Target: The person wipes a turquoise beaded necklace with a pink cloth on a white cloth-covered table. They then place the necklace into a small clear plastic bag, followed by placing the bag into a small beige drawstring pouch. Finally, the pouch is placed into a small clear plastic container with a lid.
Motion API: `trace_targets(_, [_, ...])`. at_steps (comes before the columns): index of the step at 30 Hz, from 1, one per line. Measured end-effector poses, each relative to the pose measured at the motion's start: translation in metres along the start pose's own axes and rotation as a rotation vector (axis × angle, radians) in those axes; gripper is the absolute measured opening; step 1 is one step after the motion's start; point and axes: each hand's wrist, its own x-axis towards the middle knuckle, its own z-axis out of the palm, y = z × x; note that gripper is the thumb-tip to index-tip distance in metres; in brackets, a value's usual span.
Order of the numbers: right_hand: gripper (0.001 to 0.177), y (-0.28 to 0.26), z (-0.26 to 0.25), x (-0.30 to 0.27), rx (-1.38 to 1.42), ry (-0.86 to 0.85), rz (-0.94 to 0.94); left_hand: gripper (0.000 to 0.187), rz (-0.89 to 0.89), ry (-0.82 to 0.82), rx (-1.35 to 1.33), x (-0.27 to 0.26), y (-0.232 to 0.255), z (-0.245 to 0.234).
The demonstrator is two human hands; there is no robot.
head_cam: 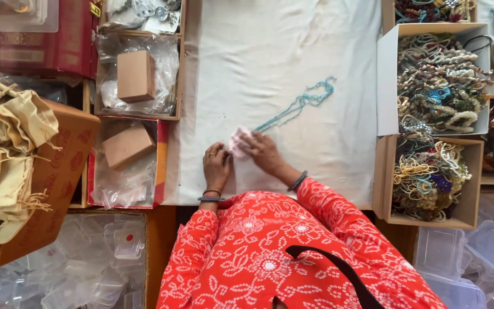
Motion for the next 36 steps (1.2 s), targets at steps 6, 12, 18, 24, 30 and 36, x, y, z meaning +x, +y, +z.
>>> trace_targets(6, [0.022, 0.205, 0.009, -0.059, 0.092, 0.173, 0.557, 0.013, -0.001, -0.022, 0.005, -0.002, 0.011, -0.013])
trace_targets(12, [0.035, 0.161, -0.073, -0.034, -0.29, 0.288, 0.592, 0.014, 0.014, -0.003, 0.031, 0.0, 0.019, -0.016])
trace_targets(18, [0.047, 0.033, -0.017, -0.043, -0.042, -0.045, 0.081, 0.012, 0.053, -0.037, 0.131, -0.005, -0.011, -0.024])
trace_targets(24, [0.037, 0.17, -0.047, -0.057, -0.288, 0.042, 0.248, 0.012, 0.006, -0.018, 0.237, -0.013, -0.032, -0.055])
trace_targets(30, [0.029, 0.212, -0.099, -0.05, -0.318, 0.22, 0.638, 0.013, -0.07, 0.034, 0.226, -0.016, -0.033, -0.047])
trace_targets(36, [0.041, 0.114, -0.096, -0.039, -0.141, 0.054, 0.296, 0.012, -0.104, 0.025, 0.225, -0.015, -0.031, -0.048])
